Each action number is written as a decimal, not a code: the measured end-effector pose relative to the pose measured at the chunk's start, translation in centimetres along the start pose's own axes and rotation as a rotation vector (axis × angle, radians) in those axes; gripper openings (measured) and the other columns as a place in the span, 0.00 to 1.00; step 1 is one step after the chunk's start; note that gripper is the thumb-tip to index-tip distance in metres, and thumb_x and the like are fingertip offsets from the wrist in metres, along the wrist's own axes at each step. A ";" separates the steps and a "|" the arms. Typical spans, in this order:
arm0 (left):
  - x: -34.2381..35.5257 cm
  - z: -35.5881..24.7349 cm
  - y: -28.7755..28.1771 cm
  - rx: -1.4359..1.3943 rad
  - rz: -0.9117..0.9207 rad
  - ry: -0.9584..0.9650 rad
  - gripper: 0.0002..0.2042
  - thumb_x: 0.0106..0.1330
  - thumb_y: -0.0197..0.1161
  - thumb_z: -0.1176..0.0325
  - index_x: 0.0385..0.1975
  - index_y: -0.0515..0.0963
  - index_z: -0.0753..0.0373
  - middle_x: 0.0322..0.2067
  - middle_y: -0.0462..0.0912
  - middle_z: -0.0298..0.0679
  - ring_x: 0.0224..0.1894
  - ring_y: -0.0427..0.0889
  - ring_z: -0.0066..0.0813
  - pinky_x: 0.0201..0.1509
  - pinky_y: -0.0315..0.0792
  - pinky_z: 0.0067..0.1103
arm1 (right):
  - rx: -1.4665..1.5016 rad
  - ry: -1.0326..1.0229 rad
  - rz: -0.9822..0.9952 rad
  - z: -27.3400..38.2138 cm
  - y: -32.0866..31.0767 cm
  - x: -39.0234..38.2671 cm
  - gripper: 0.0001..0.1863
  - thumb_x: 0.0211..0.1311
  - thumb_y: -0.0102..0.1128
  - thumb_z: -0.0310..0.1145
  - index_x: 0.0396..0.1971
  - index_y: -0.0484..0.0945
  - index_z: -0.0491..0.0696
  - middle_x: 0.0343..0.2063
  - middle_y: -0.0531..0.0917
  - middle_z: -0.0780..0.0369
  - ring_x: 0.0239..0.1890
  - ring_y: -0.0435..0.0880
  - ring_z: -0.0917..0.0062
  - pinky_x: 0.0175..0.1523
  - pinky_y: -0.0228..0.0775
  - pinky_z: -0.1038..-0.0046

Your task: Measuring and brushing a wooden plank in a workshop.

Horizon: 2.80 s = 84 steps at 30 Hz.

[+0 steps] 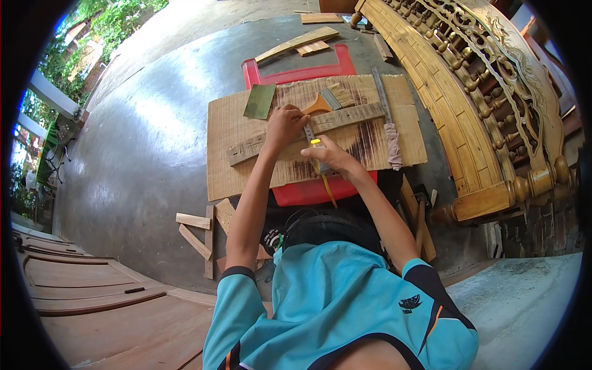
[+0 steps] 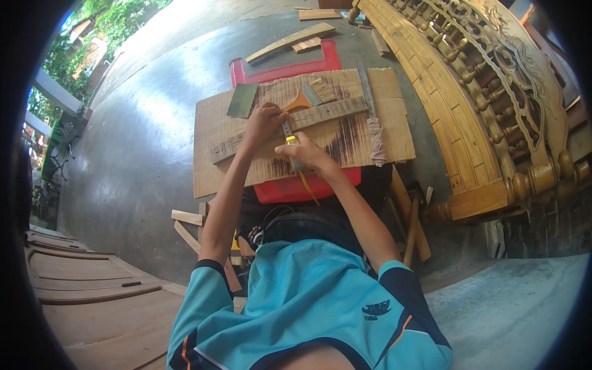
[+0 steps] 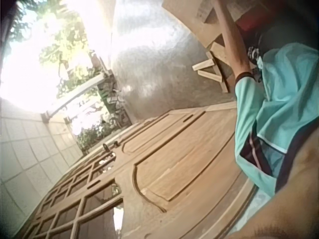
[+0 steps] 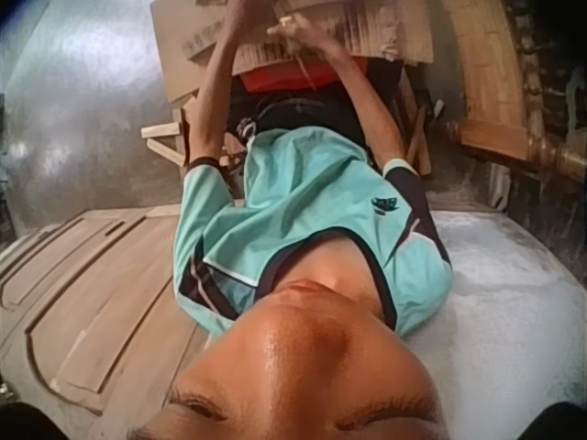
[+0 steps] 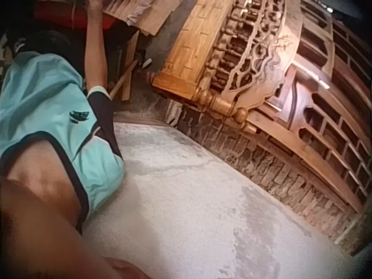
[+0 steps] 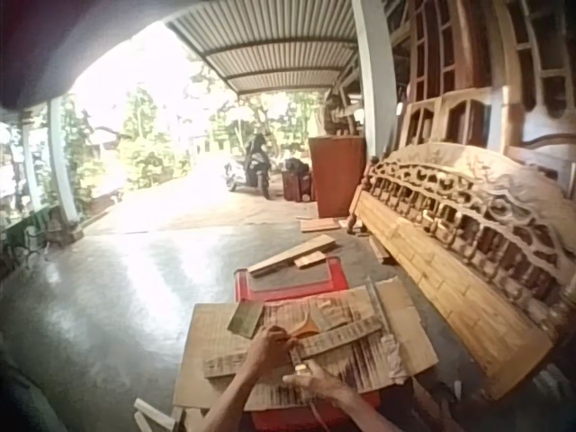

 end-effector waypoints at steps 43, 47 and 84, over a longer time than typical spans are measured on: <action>-9.2 8.4 -11.2 -0.033 -0.106 -0.382 0.14 0.60 0.62 0.61 0.33 0.83 0.68 0.26 0.83 0.45 0.29 0.82 0.29 0.35 0.72 0.23 | 0.232 0.089 0.318 0.4 14.8 1.9 0.26 0.54 0.60 0.46 0.45 0.63 0.44 0.30 0.73 0.60 0.28 0.79 0.74 0.33 0.77 0.68; -9.2 8.2 -11.1 -0.106 -0.123 -0.369 0.14 0.59 0.62 0.61 0.33 0.83 0.68 0.28 0.84 0.44 0.30 0.82 0.29 0.37 0.73 0.23 | 0.159 0.127 0.404 -0.4 15.2 0.6 0.34 0.53 0.60 0.48 0.51 0.60 0.39 0.40 0.70 0.55 0.38 0.77 0.69 0.36 0.78 0.64; -5.9 -1.4 -4.6 0.356 -0.021 0.100 0.21 0.56 0.66 0.53 0.49 0.75 0.53 0.45 0.74 0.39 0.48 0.74 0.35 0.50 0.66 0.27 | 0.308 -0.032 0.104 -1.9 -1.9 -4.1 0.25 0.54 0.59 0.41 0.49 0.67 0.44 0.29 0.76 0.61 0.27 0.80 0.75 0.32 0.75 0.73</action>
Point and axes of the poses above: each hand's wrist, its own x-axis towards the middle knuckle, its own y-axis out of the palm, z = x × y, the point moved 6 cm from there along x, towards the middle knuckle
